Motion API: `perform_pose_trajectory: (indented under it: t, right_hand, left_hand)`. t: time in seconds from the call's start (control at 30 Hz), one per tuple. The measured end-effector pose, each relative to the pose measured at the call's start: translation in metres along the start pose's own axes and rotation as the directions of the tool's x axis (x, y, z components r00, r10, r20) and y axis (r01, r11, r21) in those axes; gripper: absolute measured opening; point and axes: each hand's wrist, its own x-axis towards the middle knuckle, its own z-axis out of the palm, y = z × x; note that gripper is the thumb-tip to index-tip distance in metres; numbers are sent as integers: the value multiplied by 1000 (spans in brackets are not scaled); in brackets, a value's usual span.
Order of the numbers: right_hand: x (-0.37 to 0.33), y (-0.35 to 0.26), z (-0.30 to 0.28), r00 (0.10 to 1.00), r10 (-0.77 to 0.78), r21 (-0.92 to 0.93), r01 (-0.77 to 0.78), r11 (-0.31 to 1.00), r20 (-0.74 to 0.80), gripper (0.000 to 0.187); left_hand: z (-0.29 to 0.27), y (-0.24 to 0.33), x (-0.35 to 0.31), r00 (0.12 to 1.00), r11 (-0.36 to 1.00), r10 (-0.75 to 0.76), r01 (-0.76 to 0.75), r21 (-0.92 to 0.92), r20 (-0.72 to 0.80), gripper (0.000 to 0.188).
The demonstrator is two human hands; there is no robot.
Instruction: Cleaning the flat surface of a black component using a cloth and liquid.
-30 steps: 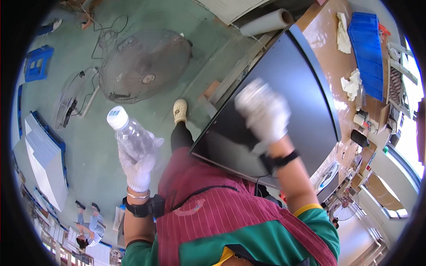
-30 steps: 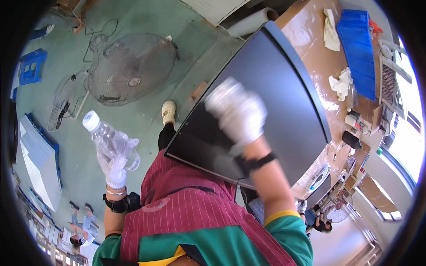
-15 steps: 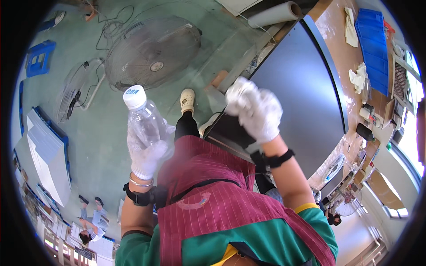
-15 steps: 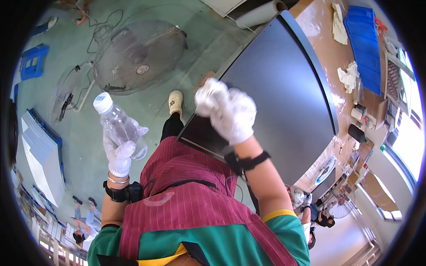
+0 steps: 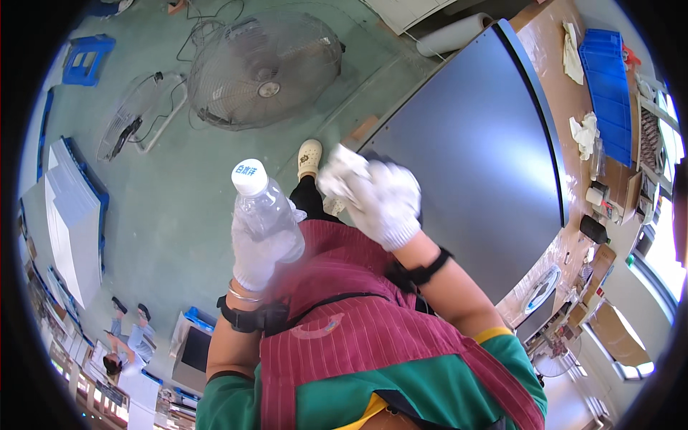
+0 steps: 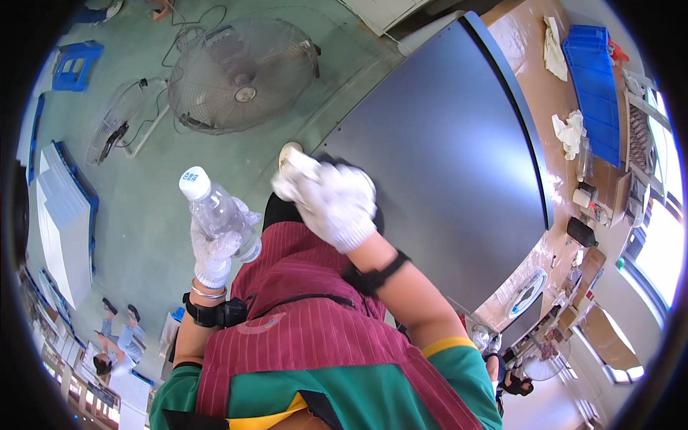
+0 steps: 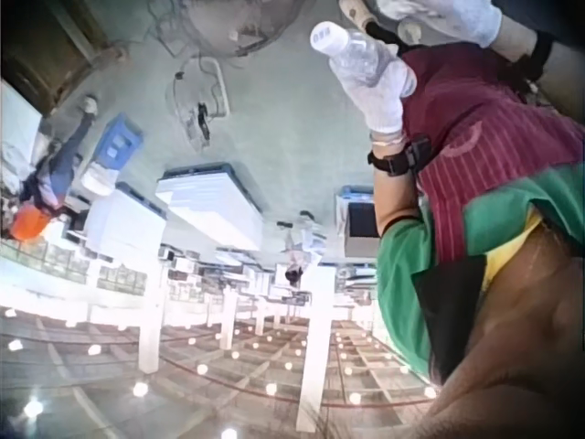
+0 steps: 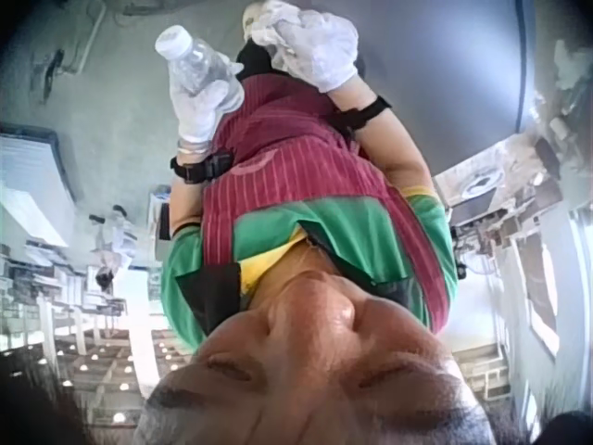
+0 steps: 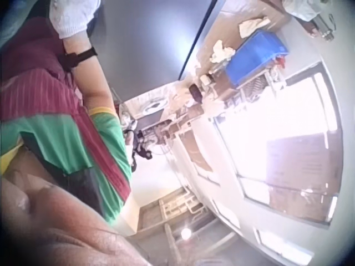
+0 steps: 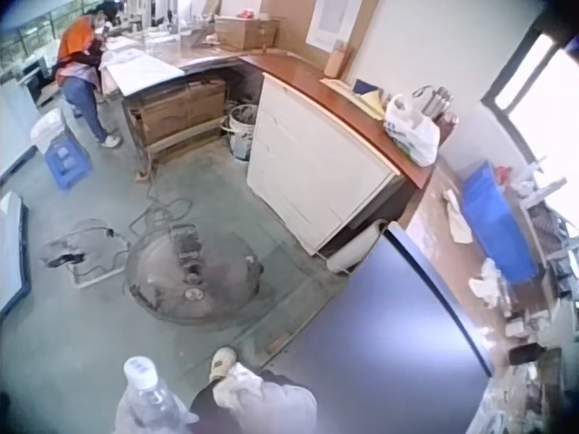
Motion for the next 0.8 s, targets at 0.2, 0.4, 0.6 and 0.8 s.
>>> perform_pose_trajectory:
  t: [0.2, 0.4, 0.6, 0.8]
  right_hand:
    - [-32, 5, -4, 997, -36, -18, 38, 999, 71, 25]
    - [6, -10, 5, 994, -96, -20, 95, 995, -58, 25]
    - [-41, 4, -2, 997, -70, 0, 70, 998, 44, 28]
    - [11, -18, 8, 993, -96, -44, 93, 995, -66, 21]
  left_hand:
    - [-30, -34, -39, 998, 998, 56, -55, 16, -41, 66]
    - [-16, -36, -58, 993, 998, 19, -26, -62, -114, 75]
    - [-23, -39, -70, 984, 997, 44, -55, -61, -172, 74]
    - [-31, -45, -64, 986, 997, 48, -38, 62, -157, 74]
